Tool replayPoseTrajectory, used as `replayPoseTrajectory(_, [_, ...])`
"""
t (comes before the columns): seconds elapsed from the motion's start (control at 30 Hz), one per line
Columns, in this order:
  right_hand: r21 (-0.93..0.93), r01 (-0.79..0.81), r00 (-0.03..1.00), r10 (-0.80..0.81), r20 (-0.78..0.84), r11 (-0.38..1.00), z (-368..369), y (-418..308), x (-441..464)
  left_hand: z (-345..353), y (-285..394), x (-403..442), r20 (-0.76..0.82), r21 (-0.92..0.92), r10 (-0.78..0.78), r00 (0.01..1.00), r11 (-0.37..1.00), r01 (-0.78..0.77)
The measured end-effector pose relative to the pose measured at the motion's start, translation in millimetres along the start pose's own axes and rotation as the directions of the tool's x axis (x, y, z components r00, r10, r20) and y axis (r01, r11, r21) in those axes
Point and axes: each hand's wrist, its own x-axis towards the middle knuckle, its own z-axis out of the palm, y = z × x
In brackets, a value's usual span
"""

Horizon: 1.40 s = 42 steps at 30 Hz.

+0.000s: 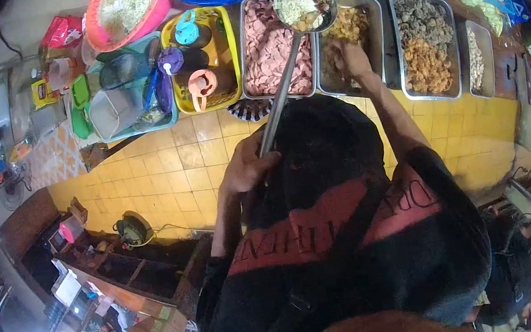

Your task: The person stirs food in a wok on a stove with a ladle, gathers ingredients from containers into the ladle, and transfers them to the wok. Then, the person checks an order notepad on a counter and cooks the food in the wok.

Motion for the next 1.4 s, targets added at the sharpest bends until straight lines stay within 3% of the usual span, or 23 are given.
replayPoseTrajectory(0.03, [0.136,-0.134,0.989,0.124,0.081,0.982,-5,1,0,0,0,0,-0.001,-0.006,-0.021,1.000,1.000,0.021])
replayPoseTrajectory(0.07, [0.135,-0.132,0.989,0.121,0.083,0.982,-21,-3,5,-1,0,0,-0.002,-0.011,-0.041,0.999,0.999,0.041])
replayPoseTrajectory(0.13, [0.377,-0.464,0.883,0.382,0.273,0.801,-58,-16,19,-2,5,-2,-0.001,0.011,-0.059,0.998,0.998,0.059])
replayPoseTrajectory(0.17, [0.260,-0.283,0.957,0.289,0.013,0.923,-42,0,14,-2,7,-2,0.004,0.035,-0.076,0.997,0.996,0.076])
replayPoseTrajectory(0.2, [0.259,-0.282,0.957,0.289,0.012,0.924,-40,6,13,-3,5,-2,0.004,0.035,-0.075,0.997,0.997,0.075])
replayPoseTrajectory(0.27, [0.591,-0.478,0.869,0.450,0.207,0.650,-51,8,19,-5,-3,0,0.023,0.018,-0.136,0.990,0.991,0.136])
replayPoseTrajectory(0.37, [0.692,-0.416,0.892,0.414,0.183,0.590,-53,16,23,-2,-8,1,-0.013,-0.016,0.031,0.999,0.999,-0.031])
replayPoseTrajectory(0.47, [0.770,-0.294,0.930,0.356,0.093,0.567,-75,3,40,-3,2,-1,0.003,0.048,-0.027,1.000,0.999,0.026])
replayPoseTrajectory(0.53, [0.505,-0.408,0.913,0.332,0.238,0.761,-105,-13,61,0,9,-2,-0.008,0.023,-0.048,0.999,0.999,0.048])
replayPoseTrajectory(0.57, [0.490,-0.234,0.965,0.263,0.011,0.840,-107,-14,68,1,10,-2,-0.021,-0.003,-0.064,0.998,0.998,0.064])
replayPoseTrajectory(0.67, [0.394,-0.329,0.925,0.377,-0.050,0.858,-103,11,73,1,-1,2,0.012,-0.022,-0.017,1.000,1.000,0.017])
replayPoseTrajectory(0.7, [0.044,-0.359,0.933,0.358,0.039,0.932,-96,27,72,1,0,1,0.010,-0.022,-0.015,1.000,1.000,0.015])
replayPoseTrajectory(0.73, [0.043,-0.357,0.934,0.355,0.038,0.933,-86,26,66,2,5,0,0.002,-0.020,-0.037,0.999,0.999,0.037])
replayPoseTrajectory(0.9, [-0.613,-0.264,0.801,0.523,0.290,0.745,-31,16,34,2,0,0,-0.022,0.033,-0.068,0.997,0.997,0.068])
replayPoseTrajectory(0.93, [-0.612,-0.260,0.803,0.519,0.293,0.747,-25,21,31,3,-2,0,-0.017,-0.008,-0.055,0.998,0.998,0.055])
replayPoseTrajectory(1.0, [-0.552,-0.142,0.847,0.390,0.362,0.821,-19,34,33,3,-7,0,-0.017,-0.048,-0.042,0.999,0.998,0.042])
replayPoseTrajectory(1.07, [-0.515,-0.172,0.860,0.383,0.336,0.839,-30,32,40,3,-13,2,-0.012,0.025,0.017,1.000,1.000,-0.017])
replayPoseTrajectory(1.13, [-0.340,-0.409,0.805,0.510,0.304,0.847,-47,24,47,5,-4,-2,-0.024,-0.013,-0.001,1.000,1.000,0.001])
replayPoseTrajectory(1.17, [-0.360,-0.147,0.924,0.257,0.283,0.922,-44,37,49,7,1,-4,-0.038,-0.052,-0.020,0.999,0.998,0.018])
replayPoseTrajectory(1.2, [-0.358,-0.141,0.925,0.252,0.285,0.923,-41,50,47,6,0,-4,-0.043,-0.055,-0.021,0.999,0.998,0.018])
replayPoseTrajectory(1.27, [0.181,-0.213,0.955,0.166,0.247,0.960,-64,52,57,3,-1,-4,0.014,-0.041,-0.031,0.999,0.999,0.032])
replayPoseTrajectory(1.33, [0.182,-0.252,0.926,0.183,0.330,0.951,-99,29,75,6,-8,-3,-0.004,-0.061,-0.039,0.999,0.997,0.039])
replayPoseTrajectory(1.4, [0.338,-0.104,0.989,0.061,0.135,0.936,-112,18,83,7,-6,-2,-0.014,-0.078,-0.043,0.999,0.996,0.042])
